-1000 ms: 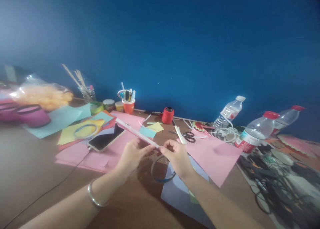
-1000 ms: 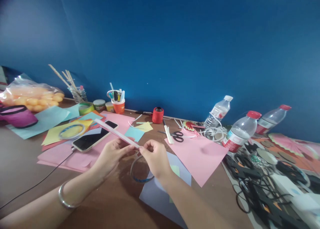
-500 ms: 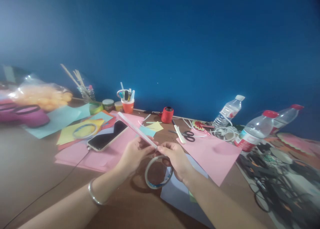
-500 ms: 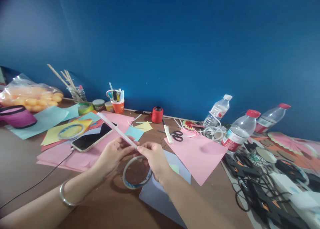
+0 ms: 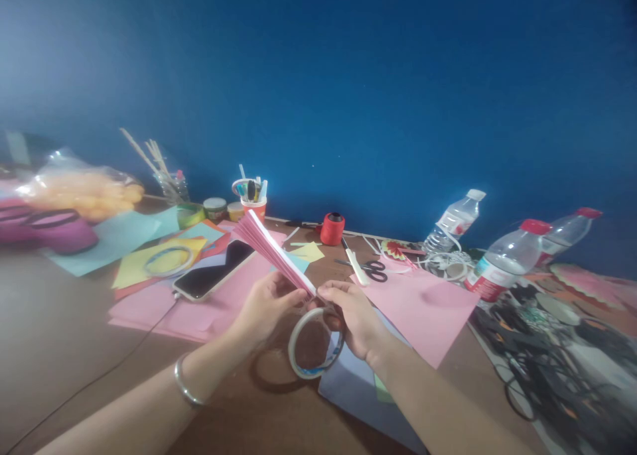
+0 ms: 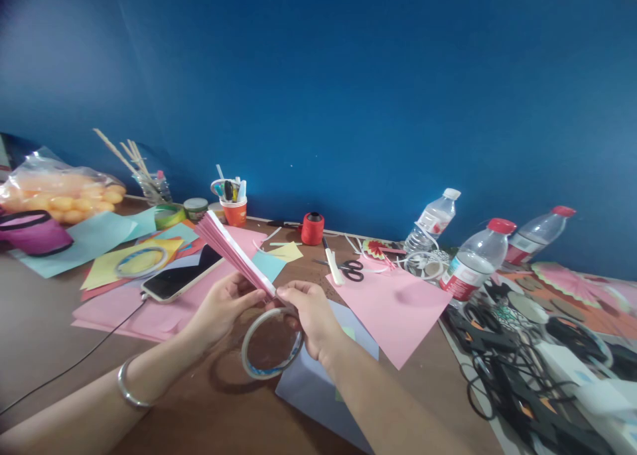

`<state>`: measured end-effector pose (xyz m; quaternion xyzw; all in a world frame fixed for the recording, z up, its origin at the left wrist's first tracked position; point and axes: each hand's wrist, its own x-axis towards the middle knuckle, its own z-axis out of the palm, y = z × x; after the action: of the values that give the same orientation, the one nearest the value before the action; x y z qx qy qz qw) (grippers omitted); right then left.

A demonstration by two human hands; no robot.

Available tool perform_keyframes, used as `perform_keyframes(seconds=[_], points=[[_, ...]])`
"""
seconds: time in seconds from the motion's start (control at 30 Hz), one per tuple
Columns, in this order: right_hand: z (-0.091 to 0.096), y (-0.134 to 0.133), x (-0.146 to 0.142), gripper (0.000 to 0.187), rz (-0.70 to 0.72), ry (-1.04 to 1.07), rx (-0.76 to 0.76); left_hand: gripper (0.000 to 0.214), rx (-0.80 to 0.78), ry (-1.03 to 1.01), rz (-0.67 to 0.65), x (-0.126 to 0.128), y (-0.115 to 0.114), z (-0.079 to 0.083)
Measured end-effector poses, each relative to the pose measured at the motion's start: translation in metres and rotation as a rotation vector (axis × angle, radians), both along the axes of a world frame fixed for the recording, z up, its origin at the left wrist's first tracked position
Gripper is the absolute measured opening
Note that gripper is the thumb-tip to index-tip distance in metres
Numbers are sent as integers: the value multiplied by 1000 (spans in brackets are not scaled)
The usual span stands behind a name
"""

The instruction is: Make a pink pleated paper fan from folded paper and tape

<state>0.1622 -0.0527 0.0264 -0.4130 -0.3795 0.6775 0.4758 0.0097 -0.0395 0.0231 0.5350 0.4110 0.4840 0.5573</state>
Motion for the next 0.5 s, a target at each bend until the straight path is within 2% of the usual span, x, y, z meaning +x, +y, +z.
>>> perform_keyframes(seconds=[0.23,0.4,0.5], points=[[3,-2,-1,18,15,-16,-8,18,-14,9,29,-2,0,1],[1,-1,-2,18,5,-29,-29,11,-27,-129,-139,-1,-3,1],[-2,-1,-3,19,6,-43,4,9,-72,-212,-140,-1,-5,0]])
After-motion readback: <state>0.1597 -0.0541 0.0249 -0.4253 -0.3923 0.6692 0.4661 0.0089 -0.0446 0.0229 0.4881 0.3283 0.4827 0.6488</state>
